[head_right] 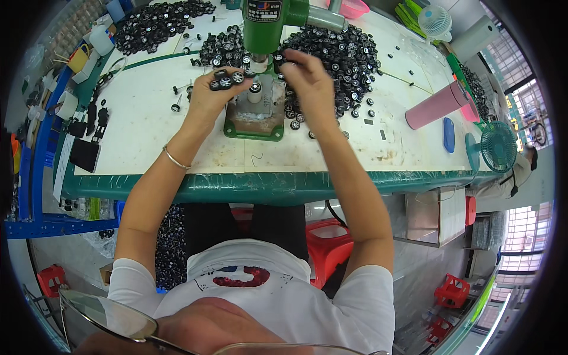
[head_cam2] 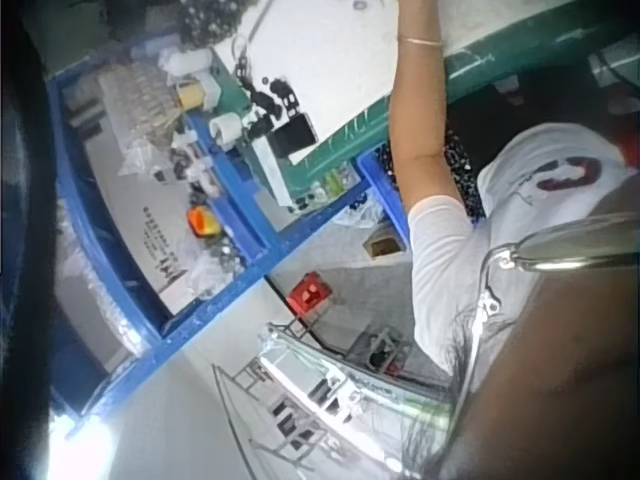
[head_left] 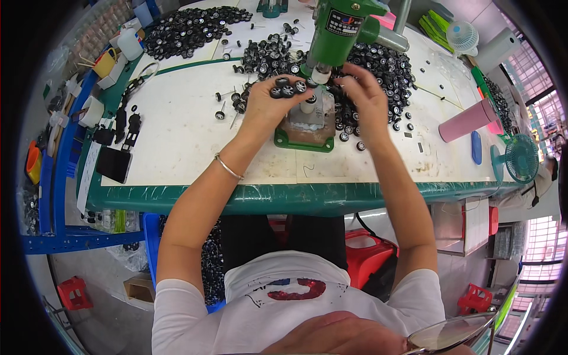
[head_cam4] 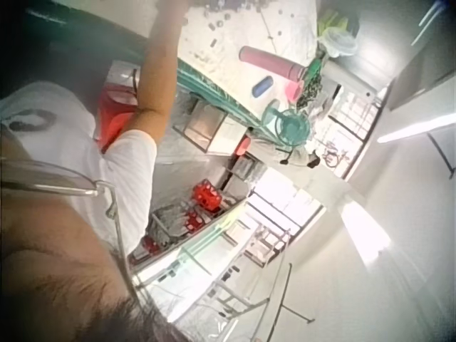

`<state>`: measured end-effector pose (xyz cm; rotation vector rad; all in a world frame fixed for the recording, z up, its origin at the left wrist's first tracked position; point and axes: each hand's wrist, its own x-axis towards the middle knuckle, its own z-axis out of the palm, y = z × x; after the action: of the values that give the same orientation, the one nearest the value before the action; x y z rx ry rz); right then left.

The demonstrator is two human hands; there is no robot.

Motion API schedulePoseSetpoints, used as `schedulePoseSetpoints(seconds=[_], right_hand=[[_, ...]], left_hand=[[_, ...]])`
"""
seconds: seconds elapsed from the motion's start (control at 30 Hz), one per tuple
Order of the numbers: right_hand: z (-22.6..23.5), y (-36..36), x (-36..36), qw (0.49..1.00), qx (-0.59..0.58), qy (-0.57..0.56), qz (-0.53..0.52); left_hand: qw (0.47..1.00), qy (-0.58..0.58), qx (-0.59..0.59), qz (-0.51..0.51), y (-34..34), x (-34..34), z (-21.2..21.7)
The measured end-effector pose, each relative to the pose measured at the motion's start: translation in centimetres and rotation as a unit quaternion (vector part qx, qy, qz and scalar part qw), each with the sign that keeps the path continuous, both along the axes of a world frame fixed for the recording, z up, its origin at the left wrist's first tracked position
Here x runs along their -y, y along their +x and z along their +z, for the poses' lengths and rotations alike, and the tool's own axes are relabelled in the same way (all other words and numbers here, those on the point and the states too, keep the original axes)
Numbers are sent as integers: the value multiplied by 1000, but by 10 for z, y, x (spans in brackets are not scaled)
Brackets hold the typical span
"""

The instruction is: The person uses a green manual press machine to assemble small black and silver metal components. They repeatedly pick up a black part and a silver part, place them into the press die, and pull the lever to press them together. The finished assemblies are placed into a pile on the table.

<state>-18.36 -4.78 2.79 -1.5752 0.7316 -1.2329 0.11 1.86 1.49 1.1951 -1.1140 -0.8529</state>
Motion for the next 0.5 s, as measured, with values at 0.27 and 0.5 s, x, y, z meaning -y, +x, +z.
schedulePoseSetpoints(seconds=[0.27,0.5], right_hand=[[114,-26,67,991,115,-21,61],[219,13,115,988,153,17,14]], left_hand=[[996,-58,-68,-15,-10,18,-13],[994,-39,-96,-27,-10,21,-10]])
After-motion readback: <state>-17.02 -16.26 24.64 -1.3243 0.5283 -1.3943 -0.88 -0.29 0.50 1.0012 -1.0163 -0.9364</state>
